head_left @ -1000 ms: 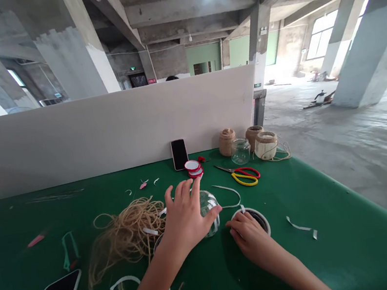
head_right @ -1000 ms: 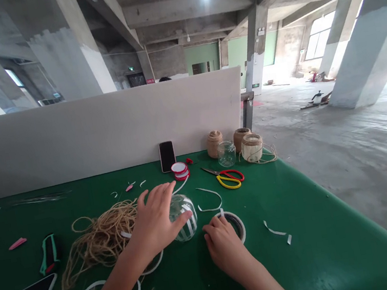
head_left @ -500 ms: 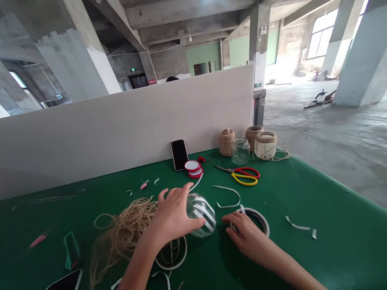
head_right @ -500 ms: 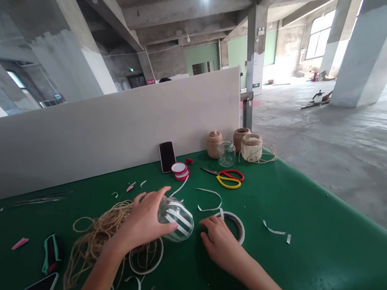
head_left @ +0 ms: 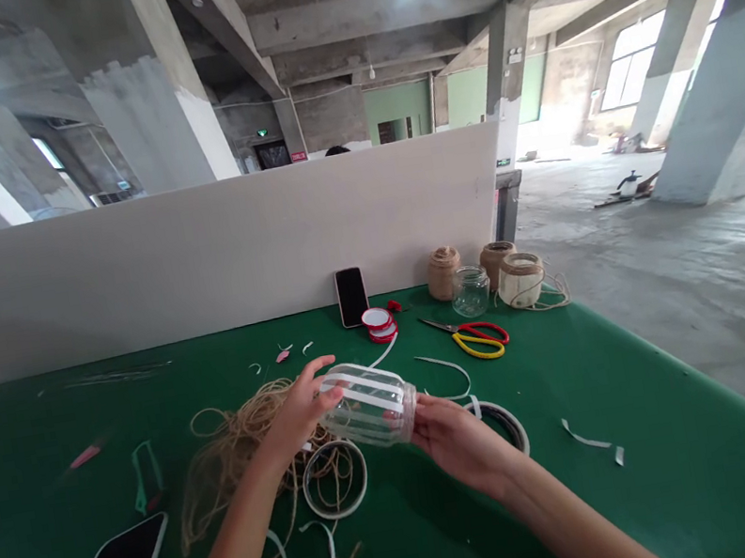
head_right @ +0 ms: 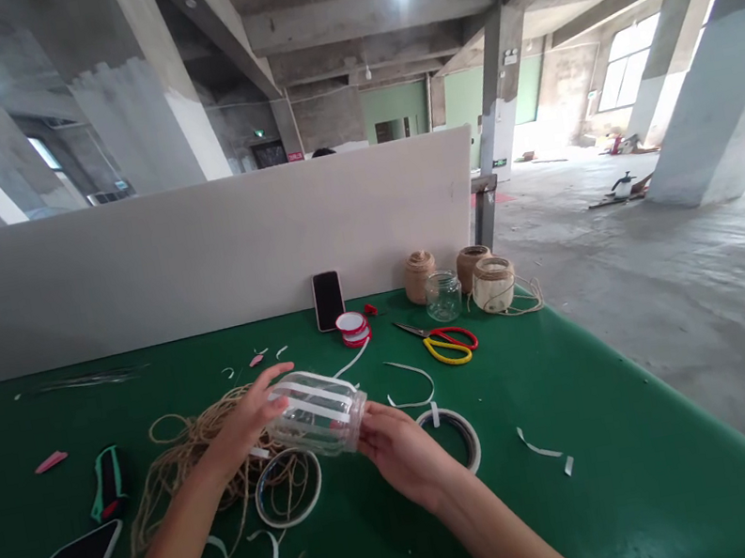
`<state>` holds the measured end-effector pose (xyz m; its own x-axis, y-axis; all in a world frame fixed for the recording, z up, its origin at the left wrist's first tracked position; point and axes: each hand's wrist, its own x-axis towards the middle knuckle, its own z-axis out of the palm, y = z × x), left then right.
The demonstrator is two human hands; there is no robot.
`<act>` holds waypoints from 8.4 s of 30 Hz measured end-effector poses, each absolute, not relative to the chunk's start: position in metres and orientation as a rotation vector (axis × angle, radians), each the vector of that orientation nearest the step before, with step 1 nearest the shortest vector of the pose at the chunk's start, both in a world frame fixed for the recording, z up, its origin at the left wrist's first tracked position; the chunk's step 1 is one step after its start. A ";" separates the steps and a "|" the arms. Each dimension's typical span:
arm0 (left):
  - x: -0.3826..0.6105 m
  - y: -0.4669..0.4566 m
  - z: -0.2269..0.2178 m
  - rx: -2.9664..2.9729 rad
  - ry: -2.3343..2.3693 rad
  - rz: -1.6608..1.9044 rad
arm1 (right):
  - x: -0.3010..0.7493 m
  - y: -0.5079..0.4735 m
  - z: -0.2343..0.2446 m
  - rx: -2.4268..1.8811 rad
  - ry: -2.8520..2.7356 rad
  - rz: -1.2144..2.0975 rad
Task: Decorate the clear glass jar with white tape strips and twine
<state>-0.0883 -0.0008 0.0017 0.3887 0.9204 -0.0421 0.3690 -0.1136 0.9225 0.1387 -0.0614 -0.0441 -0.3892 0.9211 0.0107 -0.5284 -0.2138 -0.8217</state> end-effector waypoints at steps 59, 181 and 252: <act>-0.013 -0.039 -0.024 2.807 1.451 0.845 | 0.146 -0.073 -0.073 -0.930 -1.734 0.811; -0.014 -0.038 -0.032 2.687 1.460 0.655 | 0.144 -0.079 -0.070 -1.007 -1.735 0.772; -0.011 -0.046 -0.031 2.589 1.583 0.541 | 0.142 -0.073 -0.075 -1.089 -2.046 0.205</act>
<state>-0.0113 -0.0459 -0.0308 0.4113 0.8723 0.2645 0.8517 -0.4711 0.2295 0.1415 -0.0732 -0.0745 -0.3166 0.7580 0.5703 0.6297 0.6176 -0.4713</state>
